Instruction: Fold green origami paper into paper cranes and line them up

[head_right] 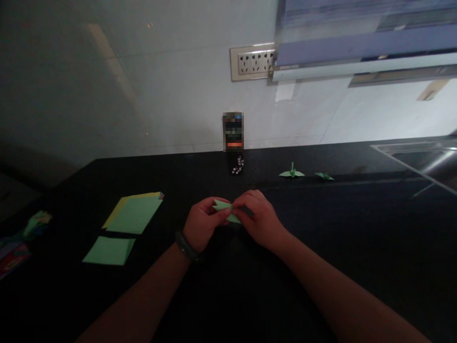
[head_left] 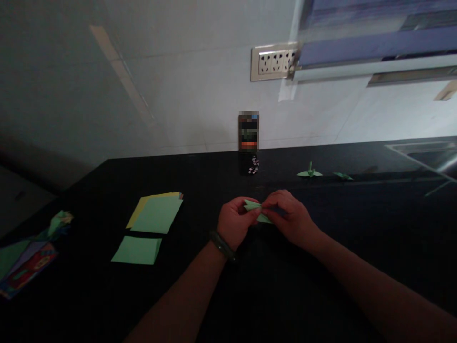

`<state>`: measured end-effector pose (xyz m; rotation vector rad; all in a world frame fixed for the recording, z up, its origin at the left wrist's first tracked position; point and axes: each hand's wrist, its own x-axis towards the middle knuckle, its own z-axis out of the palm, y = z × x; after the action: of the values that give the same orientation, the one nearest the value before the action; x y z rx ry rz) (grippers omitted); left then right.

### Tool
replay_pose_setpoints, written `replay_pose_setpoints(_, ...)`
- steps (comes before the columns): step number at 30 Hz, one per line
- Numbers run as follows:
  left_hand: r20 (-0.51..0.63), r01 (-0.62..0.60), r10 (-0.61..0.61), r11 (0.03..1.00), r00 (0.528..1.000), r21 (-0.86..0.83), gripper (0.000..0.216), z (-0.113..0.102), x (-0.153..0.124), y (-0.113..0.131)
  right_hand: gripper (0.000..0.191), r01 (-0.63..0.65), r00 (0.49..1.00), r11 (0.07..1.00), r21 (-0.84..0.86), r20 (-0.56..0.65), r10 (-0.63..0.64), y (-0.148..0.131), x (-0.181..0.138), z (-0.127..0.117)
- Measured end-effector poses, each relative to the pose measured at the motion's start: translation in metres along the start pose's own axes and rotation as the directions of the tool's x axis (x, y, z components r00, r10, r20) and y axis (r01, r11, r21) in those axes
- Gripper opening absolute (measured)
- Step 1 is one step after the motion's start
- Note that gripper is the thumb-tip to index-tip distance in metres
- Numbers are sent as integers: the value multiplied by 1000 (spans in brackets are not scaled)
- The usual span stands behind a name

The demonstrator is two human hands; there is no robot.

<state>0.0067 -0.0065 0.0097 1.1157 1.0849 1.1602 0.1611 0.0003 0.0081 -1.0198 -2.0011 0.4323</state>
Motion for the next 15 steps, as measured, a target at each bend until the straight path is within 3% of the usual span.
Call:
replay_pose_setpoints(5,44,-13,12,999,999,29,22,0,0,-4,6,-235,971,960,151,73,226,-1,0,4)
replay_pose_setpoints(10,107,-21,26,999,994,-40,19,-1,0,-6,11,-359,933,903,238,100,345,-1,0,4)
replay_pose_setpoints(15,23,8,-8,1000,1000,-21,16,-1,0,-6,13,-459,889,790,407,204,411,-6,-1,8)
